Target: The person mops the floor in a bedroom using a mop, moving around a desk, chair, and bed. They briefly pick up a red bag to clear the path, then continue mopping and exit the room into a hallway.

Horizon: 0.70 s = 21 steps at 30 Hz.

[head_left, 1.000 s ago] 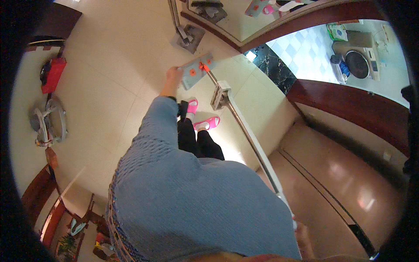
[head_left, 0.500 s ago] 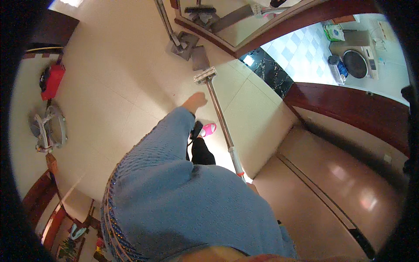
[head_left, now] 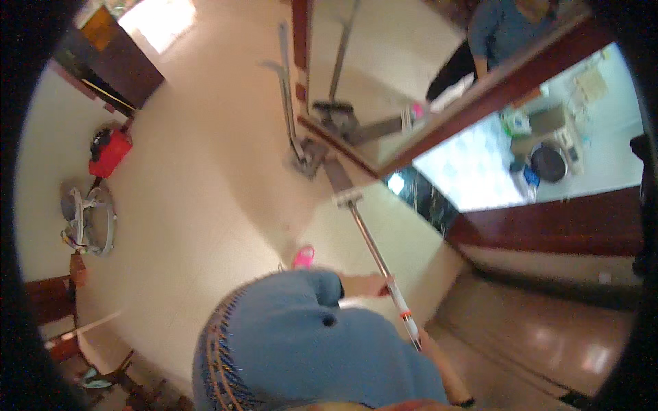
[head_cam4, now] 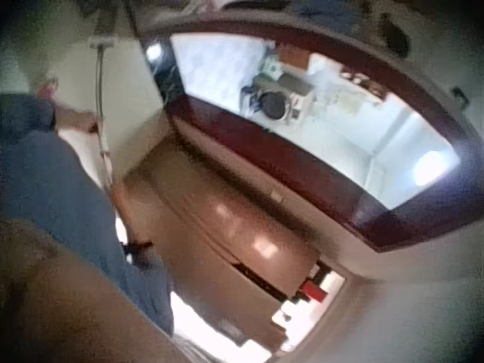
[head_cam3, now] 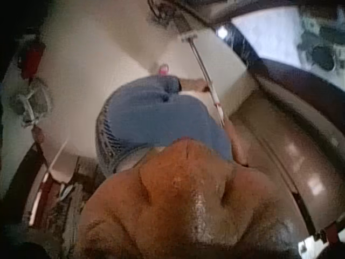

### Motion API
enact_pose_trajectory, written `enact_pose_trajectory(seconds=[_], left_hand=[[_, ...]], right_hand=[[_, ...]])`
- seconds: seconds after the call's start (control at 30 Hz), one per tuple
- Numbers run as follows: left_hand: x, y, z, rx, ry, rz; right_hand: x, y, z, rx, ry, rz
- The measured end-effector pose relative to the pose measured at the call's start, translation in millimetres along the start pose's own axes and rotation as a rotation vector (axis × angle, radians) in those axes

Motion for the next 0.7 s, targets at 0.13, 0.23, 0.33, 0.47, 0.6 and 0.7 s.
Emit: enact_pose_trajectory(seconds=[0.13, 0.23, 0.33, 0.47, 0.6, 0.7], left_hand=[[-30.9, 52.2, -7.5, -0.058, 0.109, 0.119], [-65.6, 75.3, 0.5, 0.007, 0.148, 0.067], [-76.9, 93.5, 26.8, -0.042, 0.204, 0.15], [-96.2, 98.2, 65.4, -0.126, 0.17, 0.002], [-120.0, 83.7, 106.2, -0.215, 0.598, -0.99], [-124.2, 89.7, 137.1, -0.151, 1.161, -1.267]], right_hand=[[44.3, -73.0, 59.3, -0.231, -0.074, 0.149], [58.1, -83.5, 77.0, -0.081, -0.17, -0.807], [57.1, -65.6, 60.4, -0.43, -0.261, -1.148], [42.0, -76.2, 27.3, -0.996, -0.438, -1.19], [63.1, -93.4, 26.9, -1.005, -0.35, -0.995], [92.5, -107.8, 37.4, -1.049, -0.364, -0.84]])
Point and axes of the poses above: each hand's wrist, its own z-axis away from the middle knuckle, its own y-axis out of the palm, x = y × z, the point moved 2 cm from there along -z, towards the middle knuckle, and after that the axes turned 15 degrees about z, right-handed, at the moved point
